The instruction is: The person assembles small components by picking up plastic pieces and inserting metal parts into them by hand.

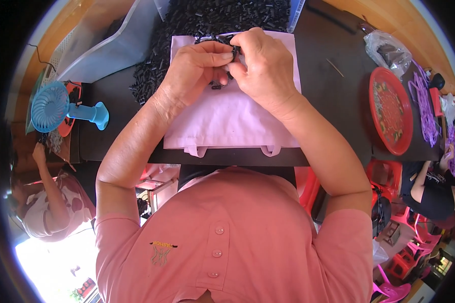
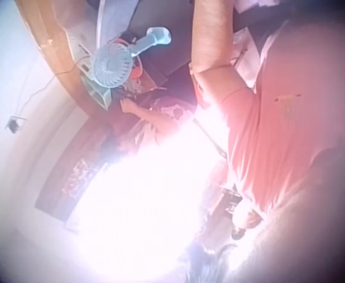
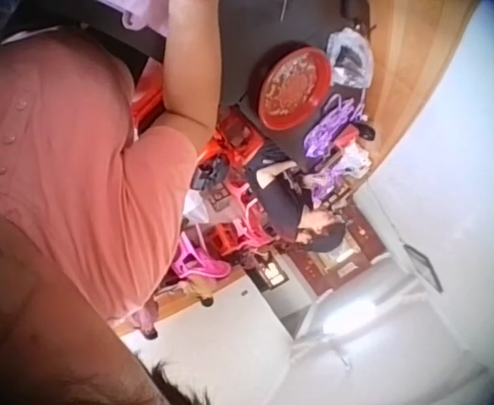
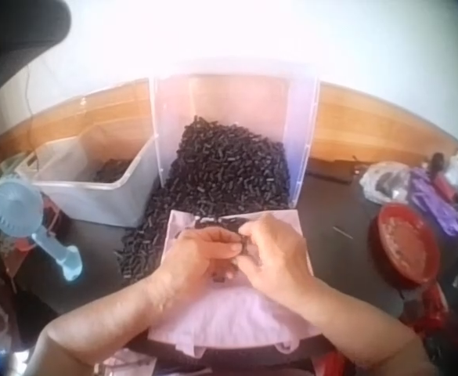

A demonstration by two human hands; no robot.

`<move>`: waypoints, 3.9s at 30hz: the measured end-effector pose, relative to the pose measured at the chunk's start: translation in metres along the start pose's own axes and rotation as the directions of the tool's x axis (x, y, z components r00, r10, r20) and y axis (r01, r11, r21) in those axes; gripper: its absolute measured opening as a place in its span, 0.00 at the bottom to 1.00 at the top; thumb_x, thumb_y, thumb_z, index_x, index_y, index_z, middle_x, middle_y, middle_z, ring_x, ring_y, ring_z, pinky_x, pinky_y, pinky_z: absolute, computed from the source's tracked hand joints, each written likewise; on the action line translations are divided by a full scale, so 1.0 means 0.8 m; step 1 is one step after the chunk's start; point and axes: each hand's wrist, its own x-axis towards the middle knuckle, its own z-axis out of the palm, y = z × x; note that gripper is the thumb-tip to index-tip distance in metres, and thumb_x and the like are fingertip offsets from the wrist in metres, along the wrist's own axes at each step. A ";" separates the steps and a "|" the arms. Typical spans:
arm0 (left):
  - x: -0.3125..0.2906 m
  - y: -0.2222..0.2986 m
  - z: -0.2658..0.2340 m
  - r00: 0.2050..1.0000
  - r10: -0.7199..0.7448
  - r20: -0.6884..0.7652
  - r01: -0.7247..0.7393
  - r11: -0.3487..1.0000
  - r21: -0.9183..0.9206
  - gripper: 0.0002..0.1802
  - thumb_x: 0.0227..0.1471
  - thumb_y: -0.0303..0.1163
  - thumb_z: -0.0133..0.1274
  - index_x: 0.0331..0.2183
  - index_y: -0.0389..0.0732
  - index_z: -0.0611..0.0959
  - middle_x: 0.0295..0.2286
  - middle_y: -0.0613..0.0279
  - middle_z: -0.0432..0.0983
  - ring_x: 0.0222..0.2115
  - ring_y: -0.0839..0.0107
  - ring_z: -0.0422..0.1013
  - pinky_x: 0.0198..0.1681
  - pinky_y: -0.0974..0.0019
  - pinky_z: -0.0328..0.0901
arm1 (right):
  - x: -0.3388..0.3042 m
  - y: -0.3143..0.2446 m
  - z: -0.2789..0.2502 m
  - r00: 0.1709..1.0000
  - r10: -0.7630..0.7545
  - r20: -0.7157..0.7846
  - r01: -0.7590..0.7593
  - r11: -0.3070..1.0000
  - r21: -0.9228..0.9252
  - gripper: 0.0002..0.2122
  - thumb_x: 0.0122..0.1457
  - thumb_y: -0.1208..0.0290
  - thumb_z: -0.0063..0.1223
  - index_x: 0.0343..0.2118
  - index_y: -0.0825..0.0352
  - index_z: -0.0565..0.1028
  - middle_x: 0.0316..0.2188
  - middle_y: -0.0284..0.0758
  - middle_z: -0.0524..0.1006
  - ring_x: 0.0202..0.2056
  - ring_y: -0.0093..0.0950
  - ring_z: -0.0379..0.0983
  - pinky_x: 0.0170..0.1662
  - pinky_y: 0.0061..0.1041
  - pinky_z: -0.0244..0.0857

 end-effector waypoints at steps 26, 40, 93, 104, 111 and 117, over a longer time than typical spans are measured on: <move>-0.001 0.007 0.000 0.993 -0.051 0.107 0.057 0.997 -0.050 0.11 0.56 0.30 0.52 0.37 0.31 0.81 0.29 0.55 0.79 0.27 0.67 0.75 0.27 0.69 0.67 | 0.003 0.001 -0.019 0.995 -0.056 -0.080 0.063 0.995 0.076 0.14 0.42 0.74 0.67 0.32 0.68 0.73 0.20 0.33 0.71 0.17 0.26 0.69 0.20 0.24 0.62; -0.005 0.014 0.014 0.981 0.193 0.026 -0.195 0.964 0.179 0.09 0.54 0.30 0.57 0.32 0.32 0.83 0.27 0.58 0.79 0.26 0.71 0.73 0.30 0.69 0.67 | 0.005 0.001 -0.008 0.995 -0.076 -0.072 0.090 0.972 0.217 0.19 0.44 0.77 0.64 0.41 0.63 0.74 0.23 0.32 0.73 0.24 0.28 0.74 0.28 0.26 0.67; -0.027 0.027 -0.037 0.979 0.201 -0.030 -0.189 0.953 0.237 0.10 0.53 0.23 0.56 0.38 0.29 0.82 0.27 0.56 0.78 0.23 0.73 0.73 0.22 0.73 0.64 | 0.009 -0.005 -0.001 0.988 -0.128 0.091 0.119 0.988 0.103 0.11 0.45 0.76 0.61 0.34 0.60 0.77 0.29 0.28 0.74 0.33 0.27 0.74 0.39 0.27 0.62; -0.024 0.013 -0.027 0.994 0.052 0.092 -0.058 0.996 0.064 0.09 0.52 0.22 0.57 0.36 0.28 0.80 0.27 0.53 0.79 0.25 0.67 0.76 0.24 0.69 0.69 | 0.009 -0.006 -0.001 0.975 -0.221 -0.039 0.224 0.967 0.118 0.10 0.42 0.80 0.62 0.30 0.64 0.76 0.27 0.31 0.74 0.28 0.31 0.71 0.32 0.28 0.64; -0.020 0.012 -0.032 0.993 0.027 0.117 -0.025 0.999 -0.020 0.08 0.52 0.21 0.56 0.36 0.28 0.80 0.27 0.54 0.78 0.24 0.68 0.74 0.26 0.68 0.68 | 0.010 -0.002 0.001 0.988 -0.156 -0.014 0.155 0.966 0.209 0.11 0.43 0.82 0.61 0.31 0.64 0.77 0.26 0.31 0.74 0.28 0.31 0.71 0.32 0.29 0.64; -0.022 0.015 -0.031 0.989 -0.018 0.144 0.026 0.998 -0.054 0.08 0.52 0.21 0.56 0.36 0.28 0.80 0.27 0.54 0.78 0.24 0.69 0.73 0.25 0.67 0.67 | 0.014 -0.009 -0.009 0.952 -0.304 -0.023 0.305 0.951 0.041 0.11 0.44 0.81 0.60 0.32 0.61 0.77 0.26 0.30 0.74 0.29 0.30 0.73 0.33 0.29 0.64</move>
